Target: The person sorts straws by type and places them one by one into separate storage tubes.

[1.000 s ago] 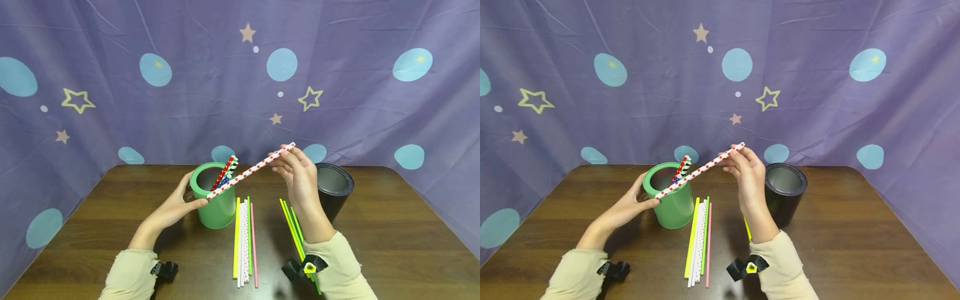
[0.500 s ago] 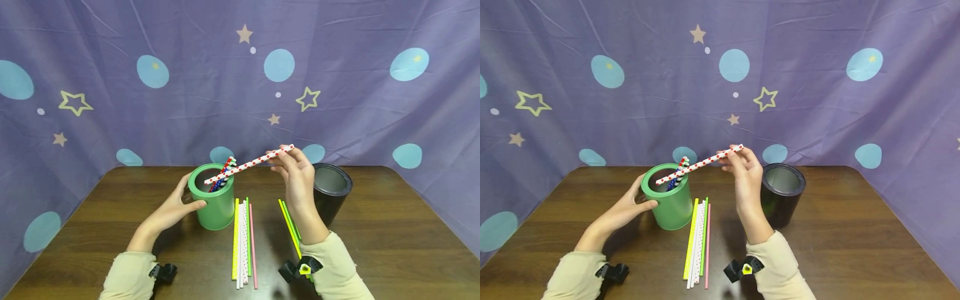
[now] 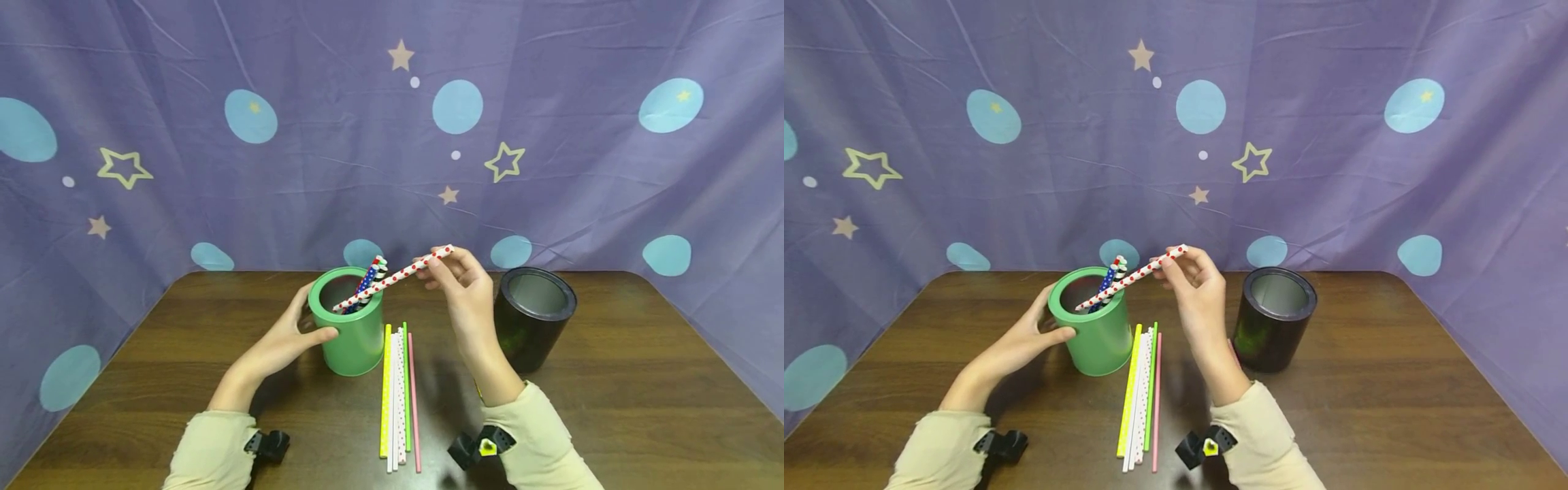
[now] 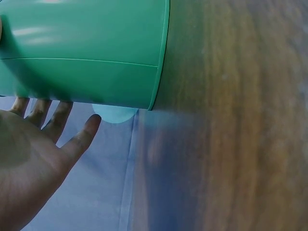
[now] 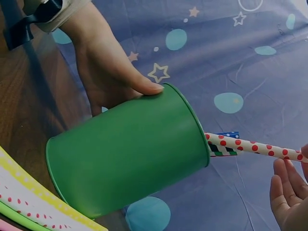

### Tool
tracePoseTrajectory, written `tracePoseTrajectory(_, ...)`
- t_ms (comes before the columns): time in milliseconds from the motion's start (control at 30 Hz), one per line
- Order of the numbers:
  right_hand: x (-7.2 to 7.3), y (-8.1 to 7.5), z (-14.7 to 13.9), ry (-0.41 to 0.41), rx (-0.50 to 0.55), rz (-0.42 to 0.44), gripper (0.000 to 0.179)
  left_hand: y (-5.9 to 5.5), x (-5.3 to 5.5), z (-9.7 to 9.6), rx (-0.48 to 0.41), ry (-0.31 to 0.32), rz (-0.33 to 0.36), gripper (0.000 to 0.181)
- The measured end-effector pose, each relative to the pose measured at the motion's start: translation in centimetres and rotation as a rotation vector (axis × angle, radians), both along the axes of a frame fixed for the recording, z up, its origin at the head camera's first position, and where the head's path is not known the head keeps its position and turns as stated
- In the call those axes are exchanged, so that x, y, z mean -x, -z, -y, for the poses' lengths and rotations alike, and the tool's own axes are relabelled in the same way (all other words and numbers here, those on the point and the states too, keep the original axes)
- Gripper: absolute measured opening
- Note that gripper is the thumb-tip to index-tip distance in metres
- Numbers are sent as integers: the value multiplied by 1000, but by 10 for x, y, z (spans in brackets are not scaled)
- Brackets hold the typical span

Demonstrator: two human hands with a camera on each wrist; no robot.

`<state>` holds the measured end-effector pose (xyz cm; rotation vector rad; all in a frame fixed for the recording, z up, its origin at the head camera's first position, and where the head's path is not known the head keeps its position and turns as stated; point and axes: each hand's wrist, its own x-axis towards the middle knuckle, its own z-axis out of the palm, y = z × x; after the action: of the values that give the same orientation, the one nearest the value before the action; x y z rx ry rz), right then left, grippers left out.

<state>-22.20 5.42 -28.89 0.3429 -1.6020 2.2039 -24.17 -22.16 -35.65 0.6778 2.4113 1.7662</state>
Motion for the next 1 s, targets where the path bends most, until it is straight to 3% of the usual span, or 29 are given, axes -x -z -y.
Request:
tracePoseTrajectory(500,-5,8,14,-49,-147,37,22,1,1,0,-6,7,-23,81)
tracePoseTrajectory(1000,-5,8,11,-77,-272,68,26,-1,-2,-1,2,-7,12,82)
